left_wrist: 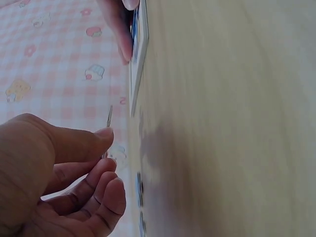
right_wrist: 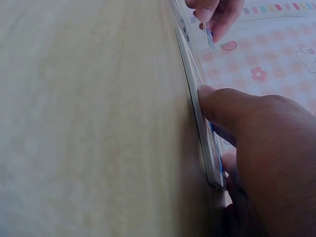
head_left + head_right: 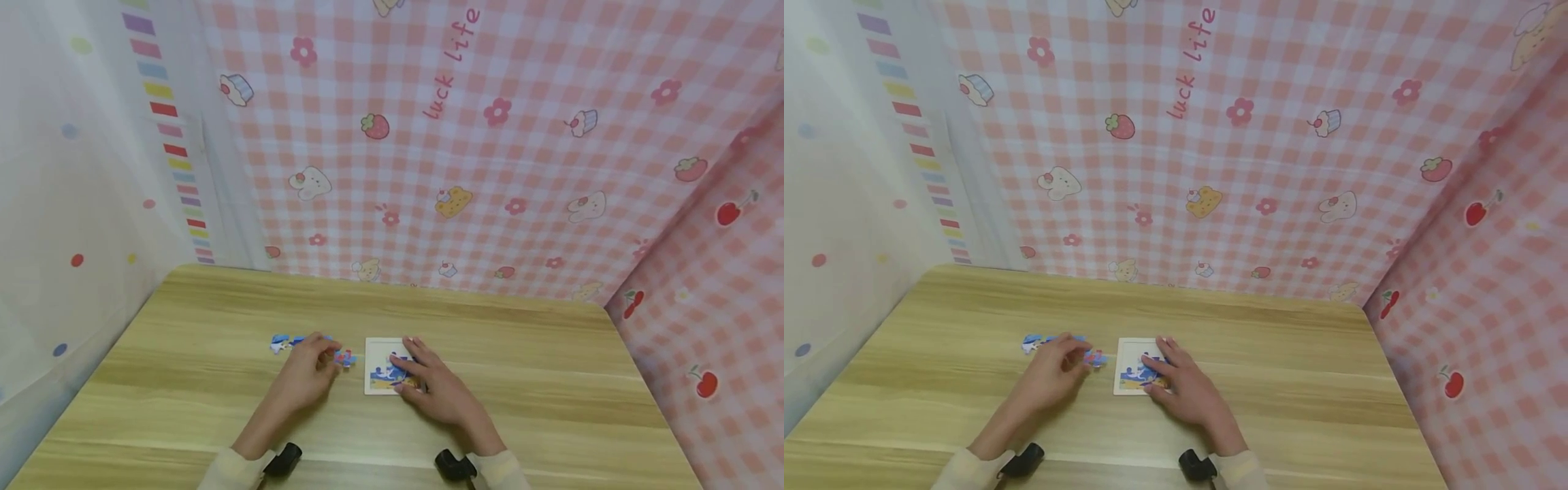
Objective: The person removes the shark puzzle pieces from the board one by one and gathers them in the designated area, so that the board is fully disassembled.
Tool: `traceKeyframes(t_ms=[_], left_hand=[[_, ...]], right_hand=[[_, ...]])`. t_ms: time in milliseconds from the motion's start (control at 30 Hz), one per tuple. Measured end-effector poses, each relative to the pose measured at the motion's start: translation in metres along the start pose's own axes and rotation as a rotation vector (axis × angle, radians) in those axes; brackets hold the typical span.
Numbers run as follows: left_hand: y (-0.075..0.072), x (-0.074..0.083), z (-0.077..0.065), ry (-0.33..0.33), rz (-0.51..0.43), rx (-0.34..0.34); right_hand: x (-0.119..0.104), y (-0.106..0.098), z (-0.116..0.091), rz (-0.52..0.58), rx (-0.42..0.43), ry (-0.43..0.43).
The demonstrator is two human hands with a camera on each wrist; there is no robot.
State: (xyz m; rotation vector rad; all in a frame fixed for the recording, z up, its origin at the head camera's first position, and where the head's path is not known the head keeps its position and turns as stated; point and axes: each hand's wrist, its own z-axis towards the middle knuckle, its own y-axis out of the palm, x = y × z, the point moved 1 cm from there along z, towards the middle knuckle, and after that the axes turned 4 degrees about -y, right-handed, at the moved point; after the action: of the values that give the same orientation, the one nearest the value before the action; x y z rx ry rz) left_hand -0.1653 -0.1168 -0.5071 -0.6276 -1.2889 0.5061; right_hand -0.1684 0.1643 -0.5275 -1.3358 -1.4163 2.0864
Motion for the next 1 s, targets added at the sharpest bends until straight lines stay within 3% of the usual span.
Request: traceKeyframes(t_ms=[367, 700, 1000], left_hand=[[-0.03, -0.025, -0.014, 0.022, 0.023, 0.067], [-0.053, -0.046, -0.021, -0.056, 0.091, 0.062], [-0.071, -0.058, -0.03, -0.081, 0.157, 0.061]], right_hand=[[0.0, 0.001, 0.0, 0.0, 0.003, -0.003], [0.0, 0.0, 0.0, -0.008, -0.002, 0.011], [0.0, -0.001, -0.001, 0.005, -0.007, -0.001]])
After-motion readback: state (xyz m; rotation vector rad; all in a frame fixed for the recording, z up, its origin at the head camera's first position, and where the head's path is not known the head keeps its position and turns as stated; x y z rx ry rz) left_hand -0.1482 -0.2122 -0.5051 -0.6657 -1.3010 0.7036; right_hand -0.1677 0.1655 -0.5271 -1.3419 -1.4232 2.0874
